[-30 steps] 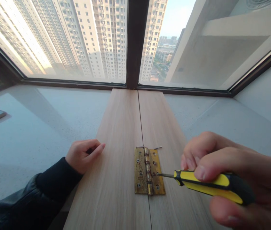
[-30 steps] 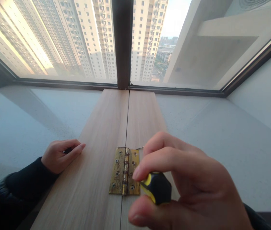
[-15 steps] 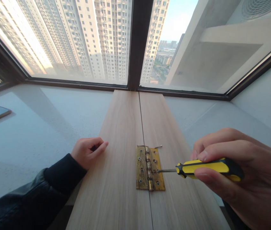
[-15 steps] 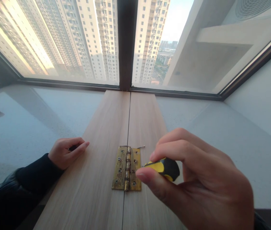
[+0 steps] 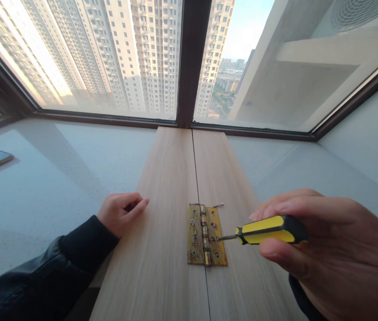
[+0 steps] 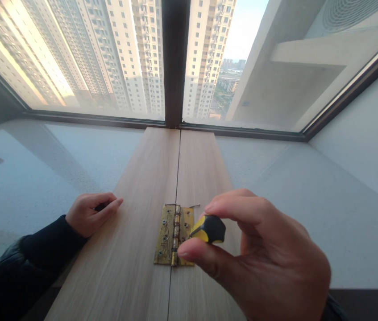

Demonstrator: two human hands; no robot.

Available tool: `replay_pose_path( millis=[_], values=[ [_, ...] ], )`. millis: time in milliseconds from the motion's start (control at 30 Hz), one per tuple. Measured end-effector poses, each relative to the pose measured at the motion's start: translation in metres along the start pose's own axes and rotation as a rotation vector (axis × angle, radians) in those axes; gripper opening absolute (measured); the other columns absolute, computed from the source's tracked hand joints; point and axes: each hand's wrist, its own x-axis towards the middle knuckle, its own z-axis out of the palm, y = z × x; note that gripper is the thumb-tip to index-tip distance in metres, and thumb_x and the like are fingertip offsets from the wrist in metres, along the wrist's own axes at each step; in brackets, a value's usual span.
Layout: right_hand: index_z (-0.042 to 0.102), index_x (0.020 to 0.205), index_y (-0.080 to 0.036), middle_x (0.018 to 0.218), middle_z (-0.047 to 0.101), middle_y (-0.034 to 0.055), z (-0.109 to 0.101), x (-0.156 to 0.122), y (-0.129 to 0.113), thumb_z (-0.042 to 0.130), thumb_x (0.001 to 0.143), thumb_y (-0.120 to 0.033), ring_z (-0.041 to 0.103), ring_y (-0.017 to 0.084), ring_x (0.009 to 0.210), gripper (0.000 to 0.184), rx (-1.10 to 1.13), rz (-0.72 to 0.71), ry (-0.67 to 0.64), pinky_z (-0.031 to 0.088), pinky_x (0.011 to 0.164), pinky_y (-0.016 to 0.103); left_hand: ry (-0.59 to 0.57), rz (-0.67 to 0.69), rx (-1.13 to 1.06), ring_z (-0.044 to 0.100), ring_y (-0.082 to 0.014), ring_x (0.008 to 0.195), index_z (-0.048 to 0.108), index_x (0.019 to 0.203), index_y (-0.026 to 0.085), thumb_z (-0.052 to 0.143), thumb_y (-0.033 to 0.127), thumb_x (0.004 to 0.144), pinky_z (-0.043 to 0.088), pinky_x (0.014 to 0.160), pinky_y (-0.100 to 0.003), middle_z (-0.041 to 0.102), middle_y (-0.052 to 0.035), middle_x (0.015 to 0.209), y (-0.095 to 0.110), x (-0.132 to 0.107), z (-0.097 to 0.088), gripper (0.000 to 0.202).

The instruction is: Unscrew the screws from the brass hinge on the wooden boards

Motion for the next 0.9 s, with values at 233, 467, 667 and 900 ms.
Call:
replay_pose_path(
  millis=[233, 467, 667, 900],
  values=[
    [0.066, 0.092, -0.026, 0.078, 0.064, 0.0017, 0.011, 0.008, 0.012, 0.075, 0.071, -0.029, 0.06, 0.016, 0.067, 0.023, 0.26, -0.051, -0.107, 0.05, 0.057, 0.028, -0.006, 0.002, 0.003, 0.031, -0.0062, 0.044, 0.051, 0.052, 0.013, 0.047, 0.036, 0.084, 0.026, 0.045, -0.02, 0.032, 0.0053, 0.047, -0.001, 0.0, 0.0, 0.039],
    [0.066, 0.097, -0.024, 0.077, 0.063, 0.0036, 0.005, 0.011, 0.031, 0.07, 0.076, -0.034, 0.06, 0.019, 0.067, 0.025, 0.398, -0.109, -0.214, 0.05, 0.057, 0.032, -0.017, -0.006, 0.007, 0.031, -0.0061, 0.044, 0.05, 0.053, 0.013, 0.047, 0.037, 0.084, 0.027, 0.046, -0.02, 0.032, 0.0052, 0.048, -0.002, 0.0, 0.0, 0.04],
    [0.061, 0.102, -0.025, 0.085, 0.061, 0.0049, 0.008, -0.008, 0.018, 0.058, 0.086, -0.037, 0.06, 0.022, 0.081, 0.021, 0.356, 0.1, -0.198, 0.051, 0.068, 0.036, -0.014, -0.016, 0.011, 0.031, -0.006, 0.044, 0.051, 0.053, 0.013, 0.047, 0.037, 0.084, 0.027, 0.046, -0.02, 0.033, 0.0051, 0.048, -0.001, 0.0, 0.0, 0.039],
    [0.052, 0.091, -0.022, 0.069, 0.043, -0.0003, 0.034, -0.021, -0.003, 0.051, 0.089, -0.033, 0.043, 0.012, 0.063, 0.011, 0.519, 0.11, -0.05, 0.036, 0.055, 0.028, -0.002, -0.007, 0.018, 0.031, -0.0058, 0.044, 0.052, 0.053, 0.013, 0.047, 0.037, 0.084, 0.027, 0.046, -0.019, 0.034, 0.0051, 0.047, -0.001, 0.0, 0.0, 0.04]
  ],
)
